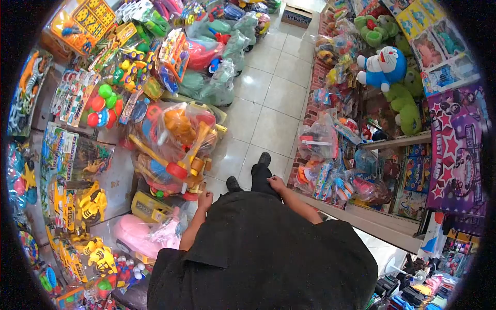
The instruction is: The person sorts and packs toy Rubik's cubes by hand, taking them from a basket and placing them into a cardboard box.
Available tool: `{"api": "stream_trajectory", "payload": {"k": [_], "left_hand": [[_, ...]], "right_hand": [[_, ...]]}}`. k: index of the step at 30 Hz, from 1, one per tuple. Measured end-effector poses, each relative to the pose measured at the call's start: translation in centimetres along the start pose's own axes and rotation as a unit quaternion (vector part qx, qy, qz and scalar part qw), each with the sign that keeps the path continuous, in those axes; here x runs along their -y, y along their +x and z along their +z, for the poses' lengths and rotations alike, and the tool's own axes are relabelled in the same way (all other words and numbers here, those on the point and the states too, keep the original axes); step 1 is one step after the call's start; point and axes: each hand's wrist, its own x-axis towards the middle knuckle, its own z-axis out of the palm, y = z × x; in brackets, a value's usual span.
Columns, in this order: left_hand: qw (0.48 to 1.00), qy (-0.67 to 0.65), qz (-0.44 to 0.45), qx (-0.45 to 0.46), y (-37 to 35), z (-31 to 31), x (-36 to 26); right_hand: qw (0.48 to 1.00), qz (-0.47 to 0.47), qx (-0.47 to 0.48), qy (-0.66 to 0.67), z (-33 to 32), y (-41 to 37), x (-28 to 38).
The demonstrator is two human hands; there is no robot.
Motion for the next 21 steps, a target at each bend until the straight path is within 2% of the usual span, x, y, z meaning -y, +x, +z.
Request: {"api": "stream_trajectory", "payload": {"k": [3,5,7,11,14,18,20,21], "left_hand": [[0.998,0.062,0.017,-0.002,-2.0,-0.6,-0.6],[1.000,0.022,-0.003,0.007,-2.1,-0.1,0.1],[0.999,-0.020,-0.031,0.009,-3.0,0.7,0.6],[0.999,0.014,-0.033,0.036,-4.8,1.6,0.3],[0.998,0.042,-0.028,0.045,-6.5,1.4,-0.2],[0.999,-0.012,-0.040,0.023,-7.4,1.6,0.3],[0.998,-0.034,-0.047,0.004,-8.2,1.9,-0.3],[0.998,-0.040,-0.054,-0.009,-8.4,2.2,0.2]], "right_hand": [[0.999,0.033,0.002,0.018,0.6,-1.3,-0.1],[0.999,0.039,-0.001,-0.003,1.1,-1.6,-1.4],[0.999,0.023,-0.023,-0.033,0.9,-2.9,-1.0],[0.998,-0.017,-0.038,-0.045,-0.1,-4.1,-0.7],[0.998,-0.032,-0.046,0.013,-1.6,-4.4,1.5],[0.999,-0.024,0.004,-0.025,-1.1,-1.8,0.4],[0.997,-0.006,0.072,-0.040,0.7,1.5,-3.9],[0.990,-0.043,0.092,-0.101,-0.4,-0.3,-2.3]]}}
